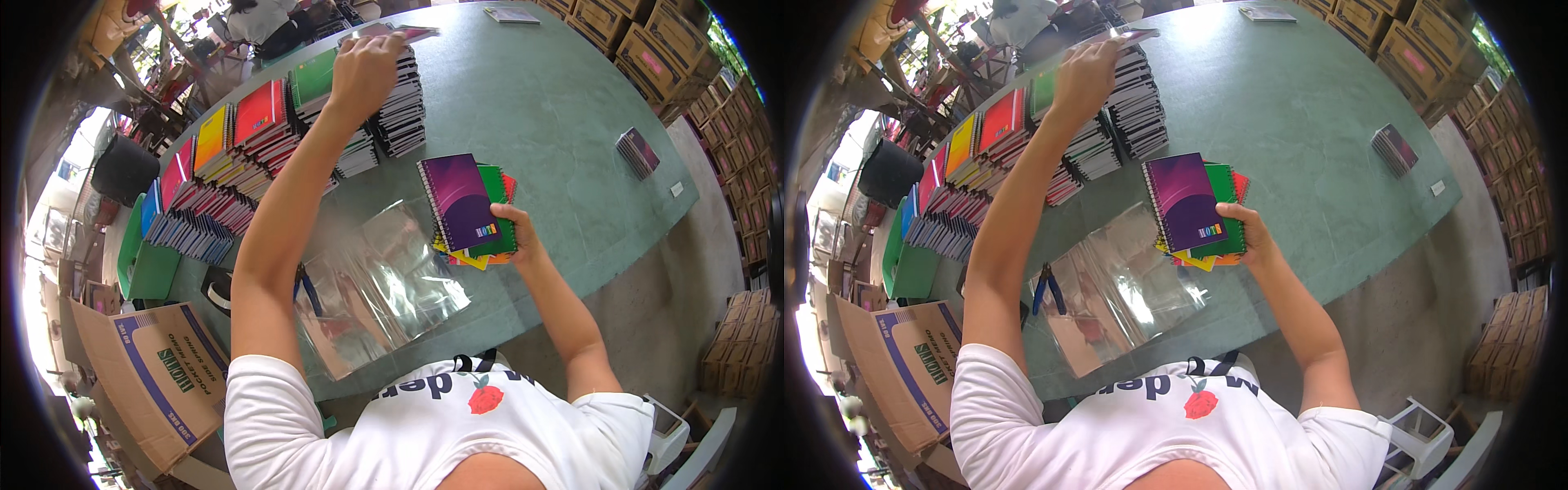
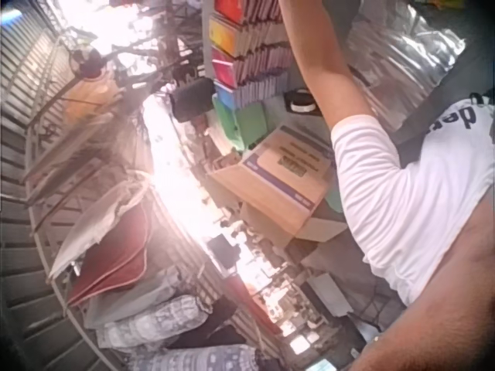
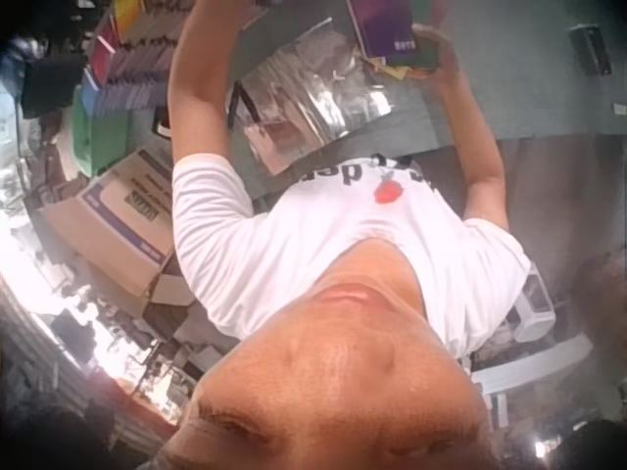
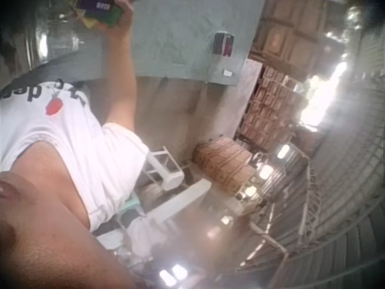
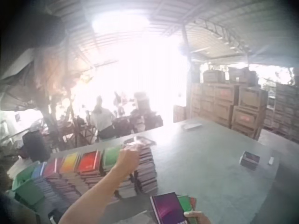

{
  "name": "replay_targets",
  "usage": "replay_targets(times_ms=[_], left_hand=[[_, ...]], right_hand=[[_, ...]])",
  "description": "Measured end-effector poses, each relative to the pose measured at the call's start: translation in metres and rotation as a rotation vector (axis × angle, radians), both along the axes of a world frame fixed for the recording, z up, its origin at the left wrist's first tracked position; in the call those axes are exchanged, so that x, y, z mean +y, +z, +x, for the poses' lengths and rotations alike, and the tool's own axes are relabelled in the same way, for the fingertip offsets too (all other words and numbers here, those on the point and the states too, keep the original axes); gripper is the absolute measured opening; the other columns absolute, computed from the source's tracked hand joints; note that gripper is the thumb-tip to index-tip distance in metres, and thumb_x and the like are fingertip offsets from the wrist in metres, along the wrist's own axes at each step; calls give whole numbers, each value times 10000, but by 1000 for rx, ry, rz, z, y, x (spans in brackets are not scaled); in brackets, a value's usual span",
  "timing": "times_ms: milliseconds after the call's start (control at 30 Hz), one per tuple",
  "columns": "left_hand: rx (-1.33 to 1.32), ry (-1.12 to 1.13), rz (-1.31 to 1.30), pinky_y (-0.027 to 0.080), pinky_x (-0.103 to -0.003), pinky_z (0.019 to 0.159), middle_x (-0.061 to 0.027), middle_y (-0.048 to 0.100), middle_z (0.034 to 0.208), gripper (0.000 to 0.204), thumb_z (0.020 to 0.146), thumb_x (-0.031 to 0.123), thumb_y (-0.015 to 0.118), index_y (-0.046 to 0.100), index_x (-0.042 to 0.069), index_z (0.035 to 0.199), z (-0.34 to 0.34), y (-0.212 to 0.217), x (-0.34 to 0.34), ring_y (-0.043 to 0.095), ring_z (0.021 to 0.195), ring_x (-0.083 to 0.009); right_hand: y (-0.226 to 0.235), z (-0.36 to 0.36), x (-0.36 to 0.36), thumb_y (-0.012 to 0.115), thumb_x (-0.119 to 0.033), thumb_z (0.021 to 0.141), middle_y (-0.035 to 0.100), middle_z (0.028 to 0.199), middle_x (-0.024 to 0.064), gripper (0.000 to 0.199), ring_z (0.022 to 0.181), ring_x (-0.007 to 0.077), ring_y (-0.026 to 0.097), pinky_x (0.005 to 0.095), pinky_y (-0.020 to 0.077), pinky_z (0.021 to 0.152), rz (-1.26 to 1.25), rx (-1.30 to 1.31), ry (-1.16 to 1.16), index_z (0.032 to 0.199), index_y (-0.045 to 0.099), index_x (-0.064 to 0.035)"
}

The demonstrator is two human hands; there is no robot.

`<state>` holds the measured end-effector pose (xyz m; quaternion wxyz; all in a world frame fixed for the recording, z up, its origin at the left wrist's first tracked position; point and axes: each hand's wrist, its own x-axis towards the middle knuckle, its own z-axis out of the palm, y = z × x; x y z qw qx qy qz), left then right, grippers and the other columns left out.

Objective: The person trims the coil ends of a stack of notebooks using pliers, then organizes several stacks of small notebooks by color, places them into a plastic sleeve, and seals the package by hand.

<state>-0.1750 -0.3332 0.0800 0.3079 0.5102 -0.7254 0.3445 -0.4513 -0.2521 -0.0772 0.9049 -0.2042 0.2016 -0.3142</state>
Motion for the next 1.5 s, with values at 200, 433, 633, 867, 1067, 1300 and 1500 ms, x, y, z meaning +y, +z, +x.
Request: replay_targets(times_ms=[200, 433, 633, 867, 1067, 1300, 1500], left_hand=[[-186, -577, 795, 299, -472, 1061, -136, 544, 1203, 706, 649, 489, 705, 550, 85, 1207, -72, -58, 179, 471, 1183, -283], [173, -273, 434, 208, -495, 1092, -95, 467, 1295, 694, 598, 219, 728, 487, 202, 1248, -45, -135, 242, 423, 1229, -294], [1338, -389, 426, 392, -383, 993, -78, 515, 1208, 774, 568, 48, 813, 434, 88, 1241, -8, -157, 289, 499, 1137, -249], [1785, -267, 517, 423, -319, 955, -79, 523, 1214, 928, 520, 47, 872, 370, 37, 1301, 9, -200, 300, 498, 1128, -179], [1808, -538, 324, 395, -329, 985, -83, 527, 1195, 993, 454, 83, 906, 367, 39, 1287, 26, -186, 308, 486, 1132, -185], [1834, -318, 407, 380, -322, 987, -72, 515, 1185, 1060, 391, 238, 933, 370, 39, 1266, 15, -200, 282, 486, 1127, -193], [1719, -384, 208, 335, -357, 1013, -120, 410, 1288, 1166, 440, 505, 867, 304, 37, 1347, 8, -234, 281, 396, 1216, -226]], right_hand=[[-11, 9, 8, 595, -321, 802, 591, 1084, 201, 547, 926, 296, 638, 433, 540, 807, 16, -178, 107, 1224, 463, 2], [-1, 51, 37, 545, -384, 792, 577, 1103, 195, 603, 929, 294, 632, 409, 541, 814, 70, 20, 449, 1244, 448, 3], [5, 102, 43, 596, -404, 784, 410, 1352, 150, 753, 1264, 261, 378, 367, 294, 1045, -561, 487, 427, 1371, 301, -37], [-61, 146, 93, 831, -42, 513, 425, 1302, 149, 1142, 1274, 258, 365, 362, 349, 1028, -1133, 810, 304, 1418, 135, -48], [-20, 134, 73, 906, -126, 402, 355, 1341, 190, 1346, 1281, 311, 339, 399, 316, 1054, -1491, 807, 3, 1434, 46, -53], [-48, 168, 75, 924, -191, 365, 370, 1266, 118, 1273, 1198, 234, 404, 377, 356, 1015, -1091, 503, 71, 1391, 187, -33], [-51, 168, 98, 940, -258, 368, 440, 1241, 107, 1211, 1146, 217, 463, 351, 395, 970, -853, 307, 114, 1344, 261, -28]])
